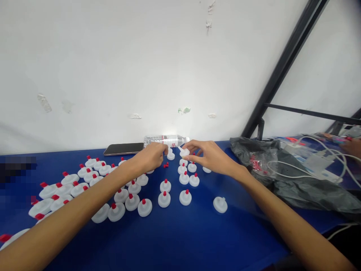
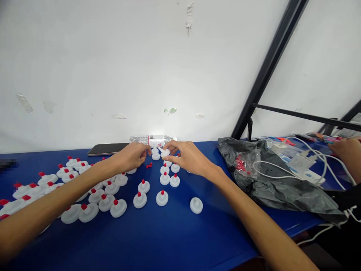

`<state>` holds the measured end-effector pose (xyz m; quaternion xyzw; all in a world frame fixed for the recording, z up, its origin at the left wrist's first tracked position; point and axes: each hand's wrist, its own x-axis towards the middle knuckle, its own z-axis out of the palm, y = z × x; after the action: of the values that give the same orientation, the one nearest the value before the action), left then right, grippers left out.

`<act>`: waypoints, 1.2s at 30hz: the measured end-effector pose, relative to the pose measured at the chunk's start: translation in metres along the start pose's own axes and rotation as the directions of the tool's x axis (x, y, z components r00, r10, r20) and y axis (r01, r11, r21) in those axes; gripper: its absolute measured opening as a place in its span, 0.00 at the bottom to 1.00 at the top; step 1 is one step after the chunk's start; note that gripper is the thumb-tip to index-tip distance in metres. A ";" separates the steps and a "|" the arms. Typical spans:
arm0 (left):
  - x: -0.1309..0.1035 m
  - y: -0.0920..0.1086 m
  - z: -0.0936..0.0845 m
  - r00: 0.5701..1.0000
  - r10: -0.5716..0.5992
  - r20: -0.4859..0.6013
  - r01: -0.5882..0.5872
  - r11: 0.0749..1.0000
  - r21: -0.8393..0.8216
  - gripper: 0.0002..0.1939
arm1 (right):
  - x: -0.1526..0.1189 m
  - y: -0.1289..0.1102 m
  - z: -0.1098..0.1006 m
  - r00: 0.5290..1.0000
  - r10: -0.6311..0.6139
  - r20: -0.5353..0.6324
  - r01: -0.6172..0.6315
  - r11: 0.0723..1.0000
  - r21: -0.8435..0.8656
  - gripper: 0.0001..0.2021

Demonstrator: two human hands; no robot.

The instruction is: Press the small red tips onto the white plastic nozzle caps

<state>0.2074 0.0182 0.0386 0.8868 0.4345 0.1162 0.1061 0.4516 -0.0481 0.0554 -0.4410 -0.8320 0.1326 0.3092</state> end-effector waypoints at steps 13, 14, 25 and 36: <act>-0.007 0.032 -0.030 0.980 0.110 -0.165 -0.173 0.880 -0.441 0.11 | -0.001 -0.005 0.003 0.998 -0.017 -0.055 0.017 1.000 -0.008 0.12; -0.007 0.033 -0.030 0.979 0.114 -0.168 -0.179 0.873 -0.453 0.11 | -0.001 -0.005 0.003 0.998 -0.021 -0.057 0.021 1.000 -0.008 0.12; -0.006 0.036 -0.026 0.972 0.103 -0.212 -0.198 0.845 -0.496 0.06 | 0.000 -0.001 0.008 0.987 -0.083 -0.138 0.077 0.996 -0.046 0.14; -0.005 0.026 -0.025 0.981 0.122 -0.152 -0.178 0.875 -0.450 0.14 | -0.002 -0.006 0.008 0.958 -0.046 -0.282 0.060 0.997 0.041 0.16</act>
<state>0.2159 0.0010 0.0691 0.8586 0.3297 0.2765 0.2784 0.4436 -0.0523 0.0517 -0.4251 -0.7879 0.0810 0.4382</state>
